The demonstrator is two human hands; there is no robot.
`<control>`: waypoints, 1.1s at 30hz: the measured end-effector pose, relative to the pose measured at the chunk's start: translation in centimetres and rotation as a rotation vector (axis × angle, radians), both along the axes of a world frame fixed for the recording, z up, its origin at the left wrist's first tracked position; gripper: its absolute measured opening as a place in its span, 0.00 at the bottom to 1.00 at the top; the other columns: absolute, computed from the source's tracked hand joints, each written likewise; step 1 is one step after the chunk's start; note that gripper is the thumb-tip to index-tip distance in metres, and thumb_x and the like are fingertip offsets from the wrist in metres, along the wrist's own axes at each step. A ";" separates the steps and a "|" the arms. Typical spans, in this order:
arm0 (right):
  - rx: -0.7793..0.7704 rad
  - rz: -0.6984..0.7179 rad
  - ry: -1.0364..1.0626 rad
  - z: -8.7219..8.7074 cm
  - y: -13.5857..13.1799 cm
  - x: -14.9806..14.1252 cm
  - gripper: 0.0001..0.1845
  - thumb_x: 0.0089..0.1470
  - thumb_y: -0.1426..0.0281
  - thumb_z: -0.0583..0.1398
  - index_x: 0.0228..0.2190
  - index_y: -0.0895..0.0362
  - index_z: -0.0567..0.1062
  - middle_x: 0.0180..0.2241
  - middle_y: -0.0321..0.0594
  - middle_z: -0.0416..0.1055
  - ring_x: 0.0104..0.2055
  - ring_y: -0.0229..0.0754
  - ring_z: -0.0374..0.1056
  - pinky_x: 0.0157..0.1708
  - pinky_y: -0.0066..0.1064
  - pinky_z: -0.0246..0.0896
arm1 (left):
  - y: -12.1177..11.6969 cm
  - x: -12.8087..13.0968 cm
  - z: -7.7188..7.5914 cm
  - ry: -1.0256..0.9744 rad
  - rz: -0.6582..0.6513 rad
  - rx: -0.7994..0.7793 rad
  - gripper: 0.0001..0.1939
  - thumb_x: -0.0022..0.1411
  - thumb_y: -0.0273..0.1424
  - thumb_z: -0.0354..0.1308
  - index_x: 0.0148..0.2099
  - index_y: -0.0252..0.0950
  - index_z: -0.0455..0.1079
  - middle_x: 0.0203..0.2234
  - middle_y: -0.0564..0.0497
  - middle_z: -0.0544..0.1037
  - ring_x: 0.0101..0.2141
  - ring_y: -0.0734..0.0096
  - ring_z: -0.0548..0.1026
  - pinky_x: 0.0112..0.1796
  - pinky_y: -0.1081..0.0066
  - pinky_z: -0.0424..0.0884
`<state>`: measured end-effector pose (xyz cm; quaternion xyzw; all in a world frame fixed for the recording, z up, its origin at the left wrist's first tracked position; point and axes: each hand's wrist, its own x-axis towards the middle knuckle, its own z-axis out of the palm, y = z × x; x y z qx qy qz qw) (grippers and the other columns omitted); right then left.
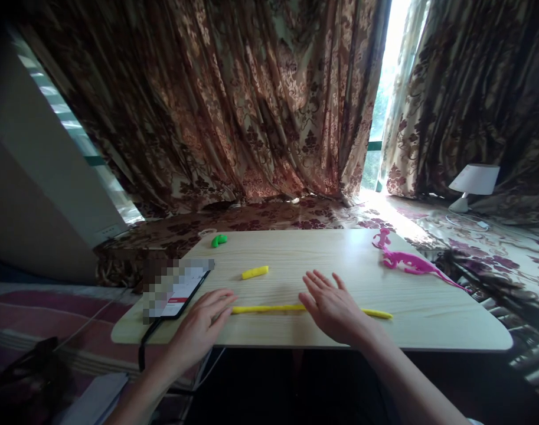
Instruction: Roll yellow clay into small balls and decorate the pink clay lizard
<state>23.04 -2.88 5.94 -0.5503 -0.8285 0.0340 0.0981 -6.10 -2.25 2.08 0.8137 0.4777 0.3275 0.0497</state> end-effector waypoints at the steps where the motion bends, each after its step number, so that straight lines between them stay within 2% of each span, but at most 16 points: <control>1: 0.025 -0.027 -0.024 -0.5 -0.8 1.3 0.30 0.61 0.56 0.39 0.58 0.58 0.57 0.60 0.45 0.52 0.63 0.46 0.43 0.59 0.50 0.34 | -0.1 0.4 0.1 0.046 0.011 0.010 0.16 0.63 0.32 0.46 0.52 0.40 0.67 0.50 0.47 0.70 0.53 0.61 0.65 0.53 0.58 0.59; 4: 0.084 -0.093 -0.085 -2.2 -3.4 4.6 0.28 0.61 0.57 0.41 0.57 0.56 0.59 0.59 0.44 0.54 0.62 0.47 0.46 0.59 0.51 0.37 | -0.2 2.3 0.2 0.190 -0.012 -0.027 0.24 0.65 0.37 0.42 0.62 0.39 0.53 0.60 0.47 0.59 0.60 0.62 0.53 0.58 0.55 0.49; 7: 0.117 -0.161 -0.122 -3.6 -5.4 6.4 0.27 0.61 0.57 0.42 0.57 0.53 0.60 0.58 0.41 0.55 0.61 0.48 0.48 0.57 0.53 0.41 | -1.0 4.1 0.0 0.286 -0.045 -0.088 0.30 0.64 0.43 0.41 0.63 0.35 0.49 0.61 0.44 0.55 0.61 0.60 0.50 0.58 0.54 0.47; 12: 0.171 -0.131 -0.122 -4.7 -7.0 7.5 0.28 0.60 0.56 0.44 0.59 0.52 0.54 0.60 0.39 0.52 0.61 0.48 0.48 0.57 0.54 0.43 | -4.6 3.6 -0.8 0.368 -0.087 -0.092 0.32 0.64 0.45 0.42 0.65 0.39 0.40 0.63 0.47 0.47 0.62 0.62 0.46 0.59 0.56 0.43; 14: 0.187 -0.126 -0.119 -4.9 -7.1 7.6 0.29 0.60 0.56 0.45 0.59 0.52 0.53 0.60 0.39 0.50 0.61 0.48 0.47 0.57 0.53 0.43 | -5.3 3.2 -0.8 0.382 -0.092 -0.093 0.33 0.64 0.45 0.42 0.66 0.39 0.38 0.64 0.48 0.46 0.62 0.63 0.45 0.59 0.57 0.42; 16: 0.191 -0.130 -0.120 -5.0 -7.1 7.7 0.29 0.59 0.55 0.45 0.59 0.52 0.53 0.60 0.39 0.50 0.62 0.48 0.47 0.57 0.53 0.42 | -4.4 3.3 -0.7 0.386 -0.095 -0.101 0.32 0.64 0.45 0.41 0.66 0.39 0.39 0.63 0.48 0.47 0.62 0.63 0.46 0.59 0.57 0.43; 21: 0.224 -0.132 -0.129 -5.6 -6.7 7.8 0.29 0.59 0.56 0.45 0.59 0.51 0.52 0.60 0.39 0.50 0.61 0.48 0.47 0.57 0.54 0.43 | 0.9 4.9 -0.3 0.361 -0.015 -0.102 0.32 0.64 0.47 0.39 0.63 0.32 0.50 0.61 0.42 0.56 0.61 0.58 0.50 0.58 0.54 0.47; 23: 0.239 -0.125 -0.134 -5.8 -6.7 7.8 0.29 0.59 0.56 0.46 0.60 0.50 0.51 0.60 0.38 0.50 0.61 0.48 0.48 0.56 0.53 0.43 | 1.3 5.1 -0.4 0.359 -0.008 -0.092 0.33 0.63 0.47 0.39 0.63 0.31 0.49 0.61 0.41 0.55 0.61 0.57 0.50 0.57 0.53 0.48; 25: 0.251 -0.119 -0.134 -6.0 -6.8 7.8 0.29 0.59 0.56 0.46 0.60 0.50 0.50 0.60 0.38 0.49 0.61 0.48 0.48 0.56 0.53 0.43 | -0.3 4.8 -0.6 0.361 -0.023 -0.089 0.34 0.63 0.47 0.40 0.65 0.34 0.45 0.62 0.43 0.53 0.61 0.58 0.49 0.58 0.55 0.47; 29: 0.258 -0.112 -0.115 -5.7 -7.2 8.1 0.29 0.59 0.57 0.47 0.60 0.49 0.52 0.60 0.38 0.50 0.61 0.49 0.49 0.57 0.53 0.42 | -5.0 2.8 -0.7 0.328 -0.102 -0.128 0.33 0.64 0.43 0.43 0.66 0.41 0.35 0.64 0.49 0.45 0.62 0.61 0.46 0.59 0.55 0.46; 31: 0.243 -0.095 -0.102 -5.4 -7.1 8.8 0.26 0.59 0.60 0.46 0.59 0.49 0.55 0.59 0.39 0.54 0.60 0.48 0.52 0.56 0.52 0.43 | -5.8 1.5 -0.5 0.281 -0.100 -0.182 0.31 0.65 0.39 0.43 0.66 0.43 0.36 0.64 0.51 0.47 0.61 0.64 0.48 0.59 0.57 0.49; 33: 0.248 -0.090 -0.089 -5.1 -6.6 9.9 0.24 0.59 0.64 0.46 0.57 0.50 0.59 0.57 0.39 0.59 0.58 0.47 0.55 0.56 0.51 0.44 | -5.1 0.4 -0.4 0.207 -0.038 -0.170 0.27 0.65 0.36 0.43 0.64 0.43 0.44 0.62 0.50 0.53 0.60 0.65 0.53 0.57 0.59 0.54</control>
